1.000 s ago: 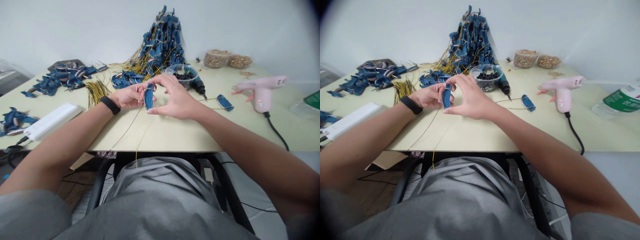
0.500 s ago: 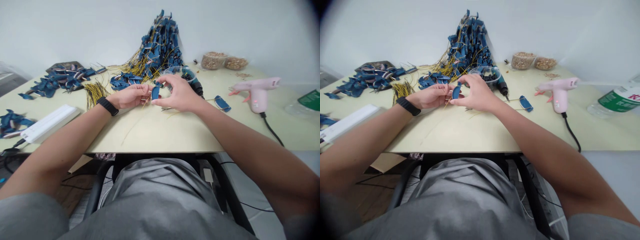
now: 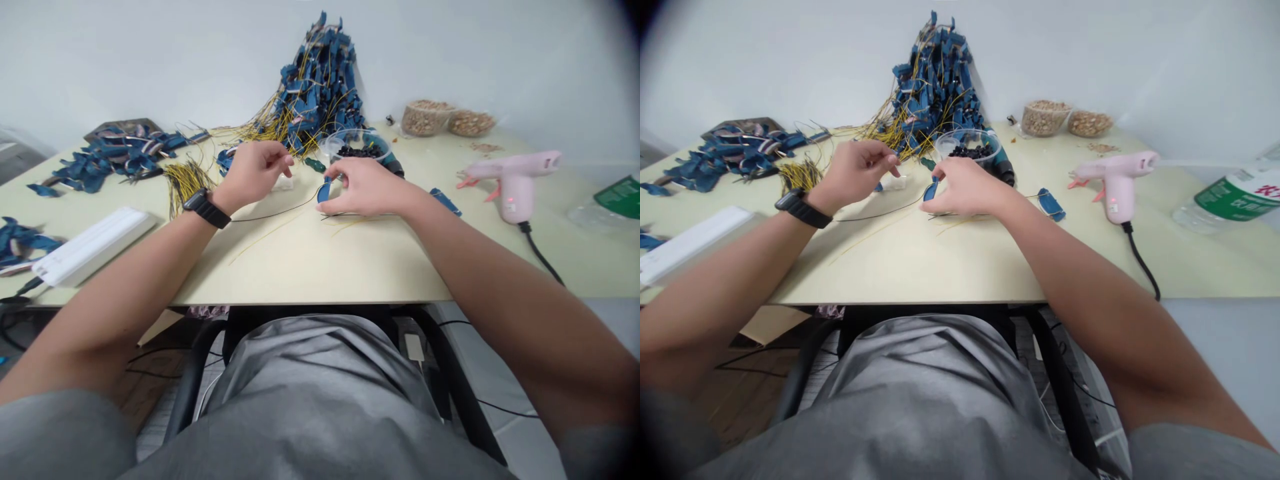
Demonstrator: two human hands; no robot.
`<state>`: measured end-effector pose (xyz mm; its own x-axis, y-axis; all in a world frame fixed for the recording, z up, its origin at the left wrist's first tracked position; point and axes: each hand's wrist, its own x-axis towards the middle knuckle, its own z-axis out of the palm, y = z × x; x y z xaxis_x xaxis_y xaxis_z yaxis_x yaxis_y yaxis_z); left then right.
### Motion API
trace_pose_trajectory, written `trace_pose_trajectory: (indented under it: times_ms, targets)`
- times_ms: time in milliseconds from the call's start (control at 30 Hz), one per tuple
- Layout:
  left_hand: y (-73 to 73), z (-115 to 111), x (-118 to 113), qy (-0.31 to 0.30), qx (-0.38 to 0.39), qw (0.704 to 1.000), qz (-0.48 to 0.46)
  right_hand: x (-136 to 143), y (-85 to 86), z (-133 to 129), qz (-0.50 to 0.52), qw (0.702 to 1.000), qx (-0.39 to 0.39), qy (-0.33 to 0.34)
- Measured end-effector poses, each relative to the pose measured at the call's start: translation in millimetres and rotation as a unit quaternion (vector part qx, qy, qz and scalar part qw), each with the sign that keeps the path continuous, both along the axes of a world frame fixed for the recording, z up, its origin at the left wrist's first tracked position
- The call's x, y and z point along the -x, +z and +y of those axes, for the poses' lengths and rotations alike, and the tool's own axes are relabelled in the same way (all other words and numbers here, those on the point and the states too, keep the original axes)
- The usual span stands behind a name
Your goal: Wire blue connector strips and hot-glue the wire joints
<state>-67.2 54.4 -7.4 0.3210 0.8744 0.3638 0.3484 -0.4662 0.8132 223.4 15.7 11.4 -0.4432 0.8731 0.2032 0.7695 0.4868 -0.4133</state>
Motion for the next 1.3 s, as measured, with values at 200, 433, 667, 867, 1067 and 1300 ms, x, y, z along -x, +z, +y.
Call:
trace_pose_trajectory:
  times_ms: [200, 433, 667, 867, 1067, 1300]
  targets:
    - [28.2, 7, 24, 0.007, -0.126, 0.986, 0.109, 10, 1.8, -8, -0.019, 0.999, 0.031, 0.007]
    - [49.2, 33, 87, 0.031, -0.094, 0.968, 0.229, 21, 0.8, -15, -0.048, 0.997, 0.031, 0.045]
    - [36.5, 76, 121, -0.023, 0.008, 0.933, 0.36, 21, -5.1, -13, -0.062, 0.996, 0.038, 0.053]
    - [26.5, 84, 123, -0.013, 0.074, 0.937, 0.343, 19, -5.6, -12, -0.06, 0.995, 0.035, 0.067]
    - [4.8, 95, 120, -0.061, 0.034, 0.958, 0.277, 16, -3.4, -16, -0.031, 0.997, 0.05, 0.044]
    - [21.6, 83, 124, -0.01, 0.018, 0.941, 0.337, 13, -4.0, -17, 0.012, 0.999, 0.016, 0.028]
